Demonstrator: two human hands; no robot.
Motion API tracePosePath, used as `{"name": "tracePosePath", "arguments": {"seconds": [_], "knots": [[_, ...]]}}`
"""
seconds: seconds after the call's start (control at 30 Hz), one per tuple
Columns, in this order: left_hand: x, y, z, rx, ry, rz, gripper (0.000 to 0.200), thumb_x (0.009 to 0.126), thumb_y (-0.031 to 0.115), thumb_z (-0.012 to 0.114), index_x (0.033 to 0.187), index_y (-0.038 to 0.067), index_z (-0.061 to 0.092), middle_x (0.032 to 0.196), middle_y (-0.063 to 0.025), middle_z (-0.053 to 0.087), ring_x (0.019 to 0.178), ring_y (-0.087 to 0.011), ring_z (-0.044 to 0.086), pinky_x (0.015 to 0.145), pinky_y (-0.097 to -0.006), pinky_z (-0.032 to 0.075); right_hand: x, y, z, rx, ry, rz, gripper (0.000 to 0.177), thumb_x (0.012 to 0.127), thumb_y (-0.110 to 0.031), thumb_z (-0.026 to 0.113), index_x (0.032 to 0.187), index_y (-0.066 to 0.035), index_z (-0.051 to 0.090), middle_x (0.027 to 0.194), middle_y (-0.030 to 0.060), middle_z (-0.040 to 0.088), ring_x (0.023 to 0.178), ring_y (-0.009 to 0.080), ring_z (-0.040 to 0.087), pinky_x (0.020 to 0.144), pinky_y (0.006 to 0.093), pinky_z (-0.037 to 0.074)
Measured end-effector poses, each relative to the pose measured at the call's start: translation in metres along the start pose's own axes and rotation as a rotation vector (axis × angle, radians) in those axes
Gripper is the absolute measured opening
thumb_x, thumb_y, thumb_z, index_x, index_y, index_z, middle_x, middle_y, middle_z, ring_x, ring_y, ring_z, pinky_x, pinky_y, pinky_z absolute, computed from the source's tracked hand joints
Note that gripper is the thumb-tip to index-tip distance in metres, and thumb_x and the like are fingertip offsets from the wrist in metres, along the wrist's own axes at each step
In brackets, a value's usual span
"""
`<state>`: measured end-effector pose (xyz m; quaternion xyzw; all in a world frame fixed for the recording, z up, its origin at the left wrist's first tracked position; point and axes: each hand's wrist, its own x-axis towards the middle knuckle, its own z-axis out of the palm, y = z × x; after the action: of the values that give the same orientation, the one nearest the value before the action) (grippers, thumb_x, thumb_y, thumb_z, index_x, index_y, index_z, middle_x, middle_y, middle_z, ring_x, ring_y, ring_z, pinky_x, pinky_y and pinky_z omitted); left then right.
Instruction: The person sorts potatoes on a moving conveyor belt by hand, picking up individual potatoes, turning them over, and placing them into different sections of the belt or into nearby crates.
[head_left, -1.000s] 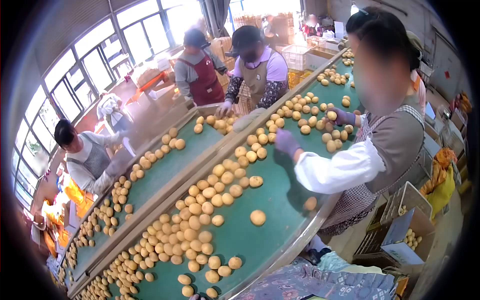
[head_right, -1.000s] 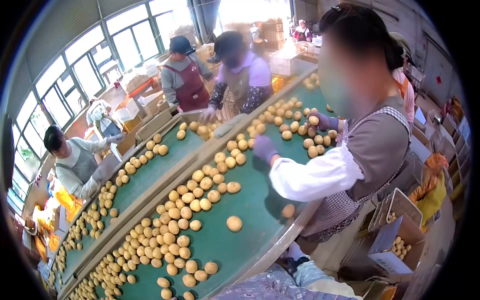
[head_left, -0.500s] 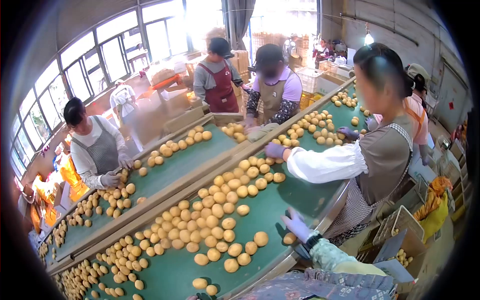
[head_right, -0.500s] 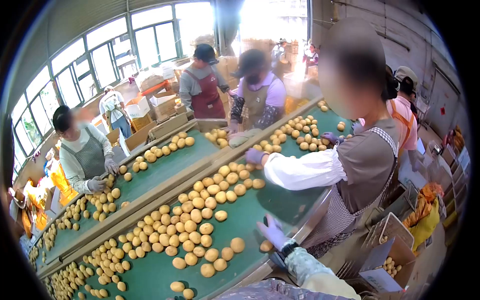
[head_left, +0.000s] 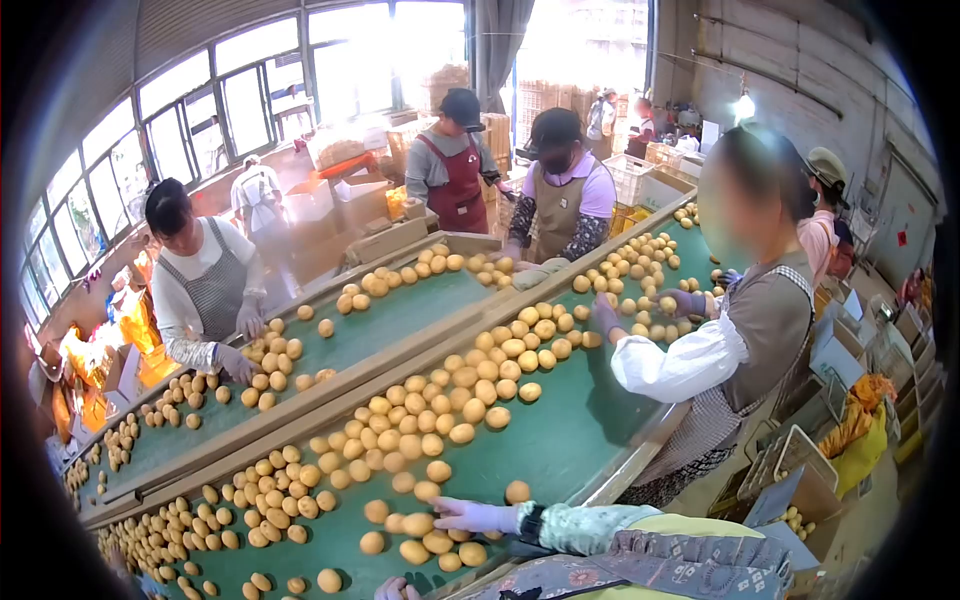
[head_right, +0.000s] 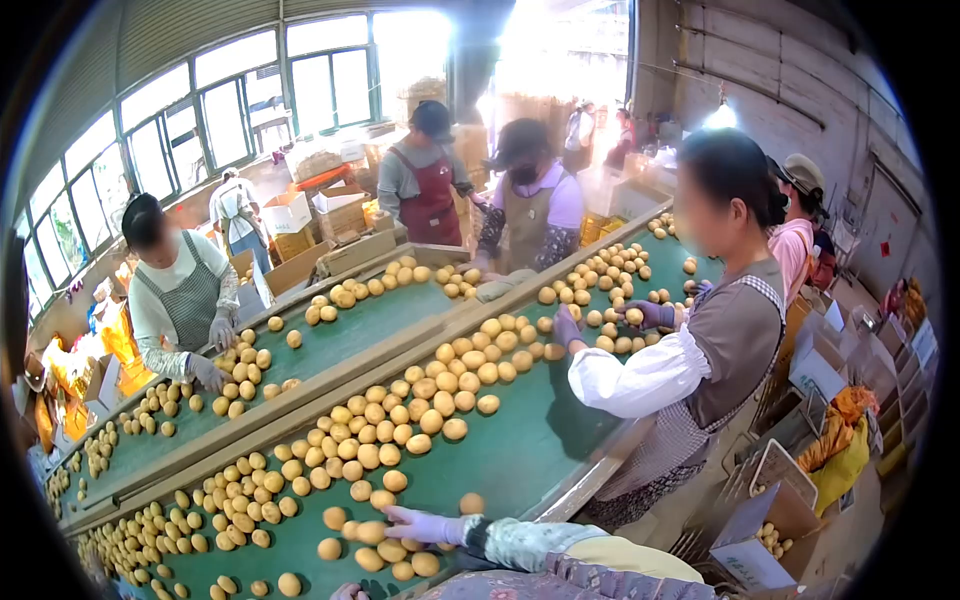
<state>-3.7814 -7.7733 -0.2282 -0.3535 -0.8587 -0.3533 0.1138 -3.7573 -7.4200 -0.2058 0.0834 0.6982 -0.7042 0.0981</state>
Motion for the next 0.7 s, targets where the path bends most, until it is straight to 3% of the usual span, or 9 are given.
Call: {"name": "tracePosePath", "arguments": {"seconds": [0.03,0.1,0.13,0.17,0.23,0.27,0.33,0.43,0.7], "knots": [[-0.006,-0.010,-0.001,0.021,0.054,0.018,0.029,0.104,0.021,0.073,0.129,0.008,0.076,0.125,-0.0165,0.077,0.114,-0.0422,0.071,0.103,-0.0543,0.055,-0.020,-0.012,0.006,0.055,0.033,-0.031,0.076,0.114,-0.037,0.069,0.173,-0.001,0.037,0.172,0.0199,0.049,0.159,0.0292,0.049,0.132,0.0423,0.040],[-0.011,-0.030,-0.001,0.003,0.085,0.030,0.028,0.103,0.022,0.073,0.128,0.008,0.076,0.125,-0.0165,0.077,0.113,-0.0421,0.071,0.102,-0.0544,0.056,-0.061,-0.029,-0.014,-0.442,0.311,-0.080,0.077,0.109,-0.046,0.070,0.167,-0.001,0.047,0.165,0.0235,0.056,0.151,0.0346,0.056,0.126,0.0438,0.045],[-0.013,-0.041,-0.003,-0.017,0.116,0.051,0.028,0.103,0.023,0.074,0.127,0.009,0.076,0.124,-0.0164,0.077,0.113,-0.0420,0.071,0.102,-0.0546,0.056,-0.090,-0.040,-0.017,-0.366,0.462,0.063,0.077,0.107,-0.049,0.071,0.165,-0.002,0.050,0.155,0.0235,0.063,0.143,0.0379,0.061,0.122,0.0473,0.047],[-0.014,-0.048,-0.009,-0.015,0.118,0.057,0.028,0.103,0.023,0.074,0.127,0.009,0.076,0.124,-0.0164,0.077,0.113,-0.0420,0.071,0.102,-0.0546,0.056,-0.102,-0.008,-0.034,-0.704,0.674,-0.059,0.072,0.106,-0.048,0.071,0.160,-0.004,0.055,0.143,0.0232,0.068,0.135,0.0404,0.063,0.118,0.0496,0.049],[-0.012,-0.051,-0.024,-0.013,0.113,0.049,0.028,0.103,0.023,0.074,0.127,0.009,0.077,0.124,-0.0165,0.077,0.113,-0.0420,0.071,0.101,-0.0547,0.056,-0.146,0.017,-0.056,-0.872,0.879,0.016,0.067,0.101,-0.048,0.073,0.151,-0.005,0.061,0.140,0.0224,0.068,0.133,0.0420,0.062,0.114,0.0512,0.050],[-0.012,-0.053,-0.030,-0.015,0.110,0.041,0.028,0.103,0.023,0.074,0.126,0.009,0.077,0.124,-0.0165,0.077,0.113,-0.0420,0.071,0.101,-0.0547,0.056,-0.159,0.024,-0.052,-0.880,0.875,0.021,0.067,0.101,-0.048,0.073,0.151,-0.005,0.061,0.140,0.0224,0.068,0.133,0.0420,0.062,0.114,0.0512,0.050],[-0.014,-0.058,-0.040,-0.014,0.106,0.032,0.028,0.103,0.023,0.074,0.126,0.009,0.077,0.123,-0.0165,0.077,0.113,-0.0420,0.071,0.101,-0.0547,0.056,-0.173,0.039,-0.036,-1.228,0.959,0.187,0.064,0.096,-0.049,0.075,0.143,-0.008,0.066,0.139,0.0231,0.068,0.132,0.0433,0.062,0.112,0.0532,0.050],[-0.015,-0.070,-0.054,-0.006,0.104,0.021,0.028,0.102,0.024,0.074,0.126,0.009,0.077,0.123,-0.0165,0.077,0.112,-0.0420,0.071,0.101,-0.0548,0.056,-0.150,0.042,-0.010,-1.157,0.938,0.213,0.066,0.094,-0.053,0.074,0.142,-0.008,0.068,0.139,0.0230,0.069,0.130,0.0434,0.064,0.111,0.0566,0.050],[-0.012,-0.096,-0.089,0.014,0.100,-0.025,0.028,0.102,0.024,0.075,0.125,0.009,0.077,0.122,-0.0166,0.077,0.111,-0.0420,0.071,0.100,-0.0550,0.056,-0.121,0.029,0.041,-1.124,0.927,0.192,0.062,0.096,-0.052,0.072,0.140,-0.008,0.069,0.135,0.0224,0.070,0.125,0.0438,0.067,0.109,0.0548,0.053]]}}
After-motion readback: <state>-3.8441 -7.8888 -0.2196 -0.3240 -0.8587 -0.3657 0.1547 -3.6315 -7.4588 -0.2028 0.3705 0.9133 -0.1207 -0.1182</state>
